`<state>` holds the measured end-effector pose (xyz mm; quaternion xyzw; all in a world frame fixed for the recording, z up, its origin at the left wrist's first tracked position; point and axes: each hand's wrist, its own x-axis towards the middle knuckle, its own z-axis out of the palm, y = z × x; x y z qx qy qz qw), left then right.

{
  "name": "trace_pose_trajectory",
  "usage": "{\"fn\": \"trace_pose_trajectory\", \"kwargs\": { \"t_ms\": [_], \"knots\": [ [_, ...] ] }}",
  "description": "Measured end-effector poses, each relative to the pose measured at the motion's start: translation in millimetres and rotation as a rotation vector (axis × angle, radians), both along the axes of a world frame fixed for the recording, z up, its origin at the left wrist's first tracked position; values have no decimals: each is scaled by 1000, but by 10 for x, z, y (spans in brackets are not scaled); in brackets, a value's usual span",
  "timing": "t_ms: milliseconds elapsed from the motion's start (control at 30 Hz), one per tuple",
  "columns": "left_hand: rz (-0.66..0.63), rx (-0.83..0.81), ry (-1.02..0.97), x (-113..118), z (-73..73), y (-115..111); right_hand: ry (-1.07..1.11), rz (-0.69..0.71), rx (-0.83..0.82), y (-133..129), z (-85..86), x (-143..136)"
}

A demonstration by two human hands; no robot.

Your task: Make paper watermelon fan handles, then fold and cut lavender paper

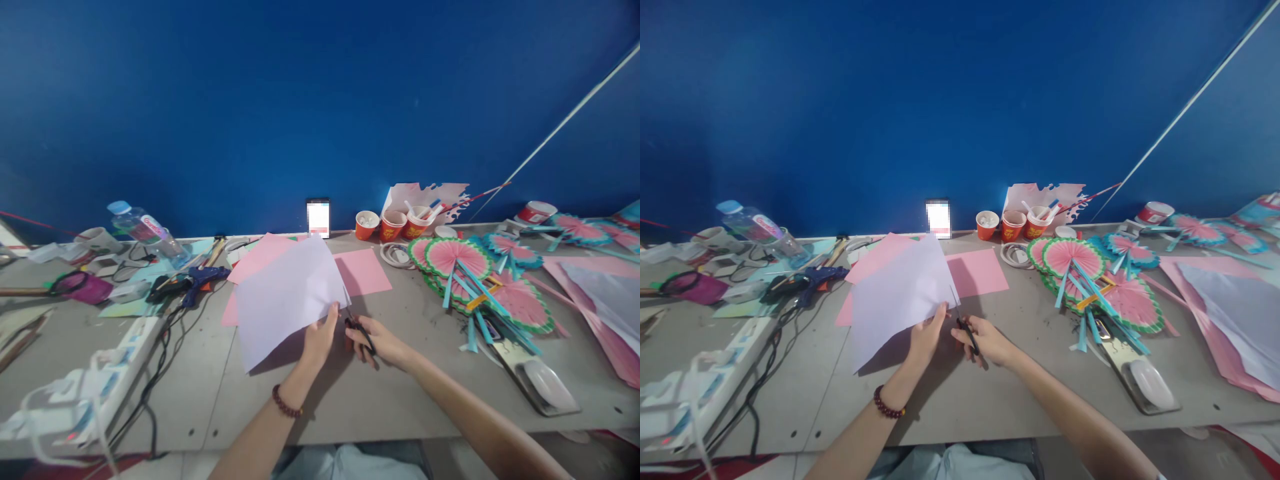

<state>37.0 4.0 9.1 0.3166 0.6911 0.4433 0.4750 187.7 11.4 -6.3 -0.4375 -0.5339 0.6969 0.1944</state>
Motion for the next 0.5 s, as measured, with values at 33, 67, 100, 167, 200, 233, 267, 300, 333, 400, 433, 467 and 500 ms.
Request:
{"fn": "trace_pose_trajectory", "kwargs": {
  "t_ms": [33, 67, 100, 167, 200, 233, 267, 300, 333, 400, 433, 467, 500],
  "knots": [
    [-20, -20, -7, -4, 0, 2, 5, -1, -1, 1, -3, 1],
    [-45, -45, -10, -8, 0, 3, 10, -3, -4, 2, -6, 1],
    [-69, -67, -6, -11, 0, 3, 15, -5, -7, 3, -7, 1],
    [-97, -89, 14, -16, 1, 4, 19, -4, -11, 3, -5, -1],
    [-107, -94, 23, -17, 0, 5, 19, -3, -10, 2, -2, -2],
    [-112, -95, 27, -17, -2, 6, 18, -3, -7, 1, 2, -4],
    [-113, -95, 26, -16, -5, 7, 19, -3, -3, 0, 6, -5],
    [-107, -96, 25, -15, -10, 9, 21, -4, -1, -2, 10, -6],
    [-100, -98, 24, -13, -15, 12, 23, -5, 0, -3, 11, -7],
    [-88, -103, 22, -11, -26, 16, 26, -3, -6, -4, 7, -8],
    [-89, -107, 22, -11, -29, 17, 26, -1, -11, -3, 2, -8],
    [-92, -108, 23, -11, -30, 17, 25, 1, -16, -2, -4, -7],
    [-100, -106, 27, -12, -29, 17, 25, 0, -18, 0, -10, -6]
  ]
}}
